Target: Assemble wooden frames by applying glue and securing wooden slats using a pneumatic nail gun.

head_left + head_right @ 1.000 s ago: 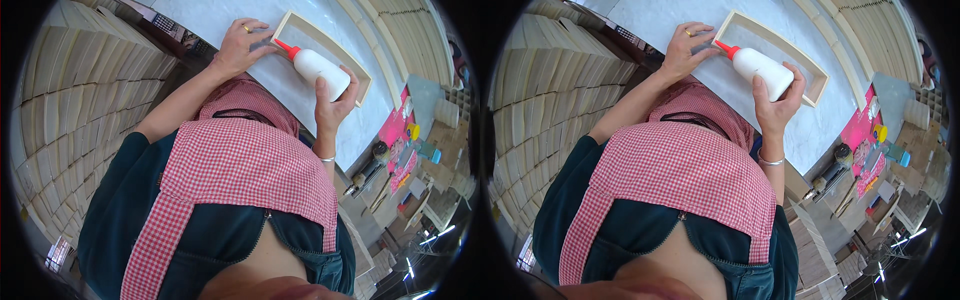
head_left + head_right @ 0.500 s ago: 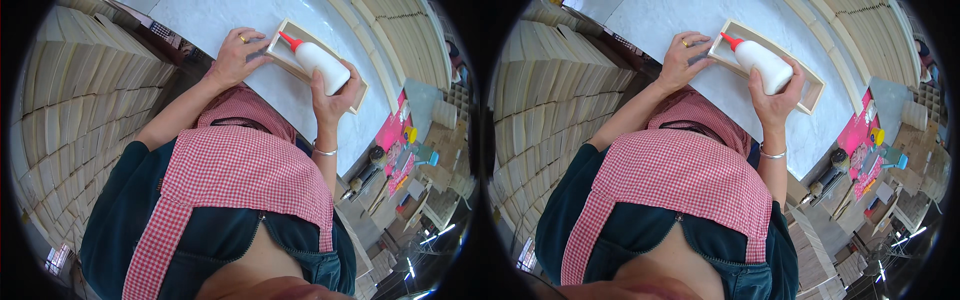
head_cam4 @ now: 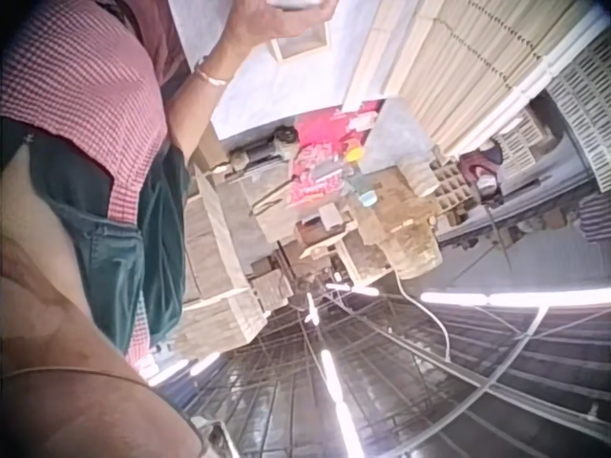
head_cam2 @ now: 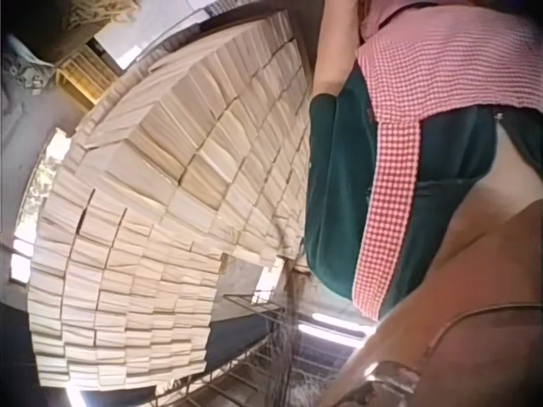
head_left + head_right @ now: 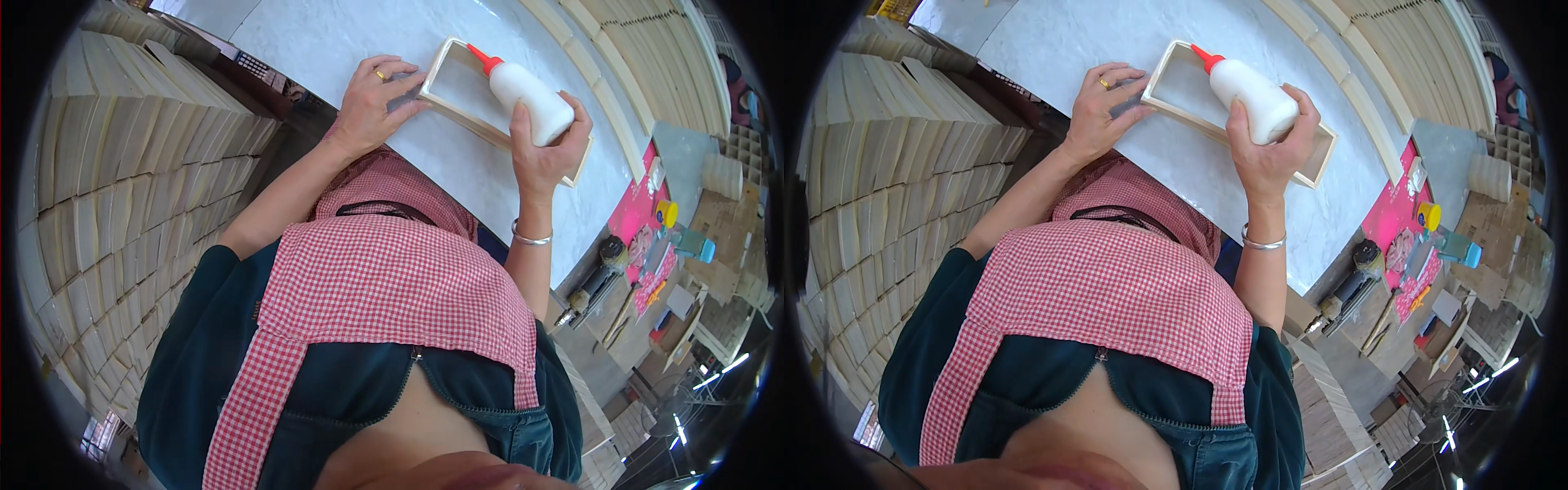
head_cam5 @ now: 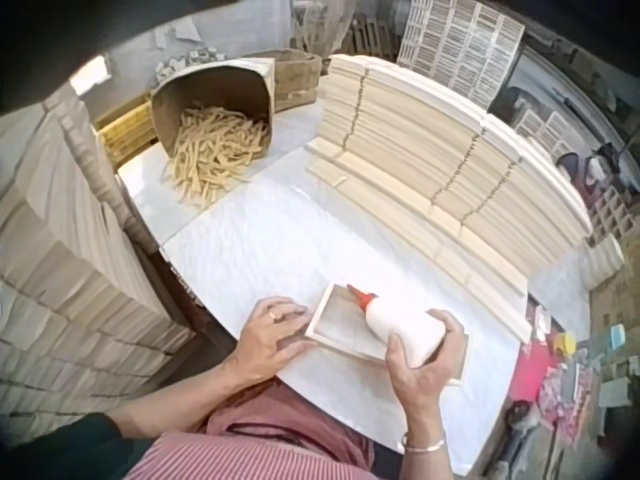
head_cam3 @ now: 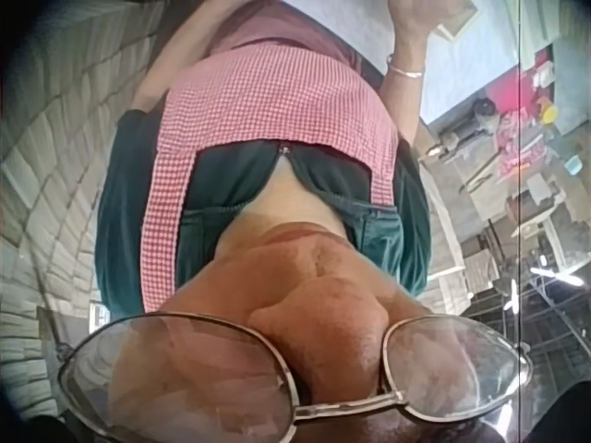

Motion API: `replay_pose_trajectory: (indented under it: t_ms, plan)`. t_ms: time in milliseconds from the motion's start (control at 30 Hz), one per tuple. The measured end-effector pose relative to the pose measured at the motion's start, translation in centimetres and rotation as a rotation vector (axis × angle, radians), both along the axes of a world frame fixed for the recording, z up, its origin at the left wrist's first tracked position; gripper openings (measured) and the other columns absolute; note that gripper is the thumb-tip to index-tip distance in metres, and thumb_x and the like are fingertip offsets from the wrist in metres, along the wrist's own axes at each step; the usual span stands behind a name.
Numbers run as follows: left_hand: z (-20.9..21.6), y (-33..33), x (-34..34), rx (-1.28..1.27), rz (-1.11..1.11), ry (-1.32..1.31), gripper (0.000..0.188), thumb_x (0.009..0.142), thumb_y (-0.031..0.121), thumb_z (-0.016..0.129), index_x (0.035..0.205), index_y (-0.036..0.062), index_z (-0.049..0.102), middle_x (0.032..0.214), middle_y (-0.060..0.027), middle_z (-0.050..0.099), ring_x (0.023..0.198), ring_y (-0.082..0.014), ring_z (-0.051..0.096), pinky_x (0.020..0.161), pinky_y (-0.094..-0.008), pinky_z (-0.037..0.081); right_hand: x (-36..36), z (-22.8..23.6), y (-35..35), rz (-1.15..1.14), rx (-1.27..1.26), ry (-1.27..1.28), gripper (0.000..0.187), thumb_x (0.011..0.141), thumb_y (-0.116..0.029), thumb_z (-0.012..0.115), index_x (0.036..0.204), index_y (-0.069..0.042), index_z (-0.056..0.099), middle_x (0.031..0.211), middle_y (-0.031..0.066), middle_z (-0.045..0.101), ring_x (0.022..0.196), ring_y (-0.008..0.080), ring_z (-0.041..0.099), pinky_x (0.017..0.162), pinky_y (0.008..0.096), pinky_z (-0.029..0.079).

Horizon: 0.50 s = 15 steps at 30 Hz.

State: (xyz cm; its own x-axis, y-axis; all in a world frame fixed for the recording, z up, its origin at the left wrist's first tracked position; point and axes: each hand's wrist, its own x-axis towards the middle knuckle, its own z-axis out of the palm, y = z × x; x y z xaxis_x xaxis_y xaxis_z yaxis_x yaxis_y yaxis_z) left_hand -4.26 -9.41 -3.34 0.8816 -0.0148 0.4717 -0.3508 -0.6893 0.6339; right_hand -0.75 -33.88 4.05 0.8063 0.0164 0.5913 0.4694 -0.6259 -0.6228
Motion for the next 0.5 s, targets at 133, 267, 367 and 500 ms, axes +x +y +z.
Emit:
replay_pose_trajectory:
  t_ms: [133, 267, 367, 500]
  plan:
    - [0.1, 0.0, 0.0, -0.001, -0.008, -0.005, 0.037, 0.084, 0.025, 0.079, 0.119, 0.0127, 0.076, 0.121, -0.0019, 0.067, 0.123, -0.0253, 0.051, 0.105, -0.0352, 0.046, -1.0, 0.3, -1.9, -0.063, -0.008, 0.010, 0.057, 0.078, -0.016, 0.084, 0.124, -0.004, 0.054, 0.115, 0.0130, 0.062, 0.095, 0.0250, 0.063, 0.081, 0.0340, 0.054]
    - [0.0, 0.0, 0.1, -0.016, -0.021, -0.004, 0.037, 0.084, 0.024, 0.080, 0.118, 0.0116, 0.076, 0.121, -0.0025, 0.067, 0.123, -0.0252, 0.051, 0.104, -0.0353, 0.046, -2.1, 0.5, -4.1, -0.129, -0.016, 0.034, 0.056, 0.080, -0.017, 0.083, 0.125, -0.004, 0.054, 0.116, 0.0135, 0.061, 0.097, 0.0258, 0.063, 0.083, 0.0345, 0.055]
    - [-0.2, 0.1, 0.1, -0.035, -0.025, -0.005, 0.038, 0.083, 0.023, 0.080, 0.118, 0.0107, 0.076, 0.121, -0.0029, 0.067, 0.123, -0.0251, 0.052, 0.104, -0.0356, 0.046, -2.8, 0.7, -5.7, -0.178, -0.046, 0.056, 0.053, 0.084, -0.017, 0.081, 0.127, -0.005, 0.052, 0.120, 0.0148, 0.059, 0.103, 0.0283, 0.063, 0.088, 0.0357, 0.056]
    - [-0.1, 0.1, 0.1, -0.013, -0.026, -0.005, 0.038, 0.082, 0.022, 0.081, 0.118, 0.0100, 0.076, 0.122, -0.0032, 0.067, 0.122, -0.0251, 0.052, 0.104, -0.0357, 0.046, -3.5, 0.7, -7.9, -0.248, -0.065, 0.034, 0.052, 0.085, -0.017, 0.081, 0.126, -0.005, 0.052, 0.120, 0.0146, 0.060, 0.102, 0.0281, 0.063, 0.087, 0.0358, 0.056]
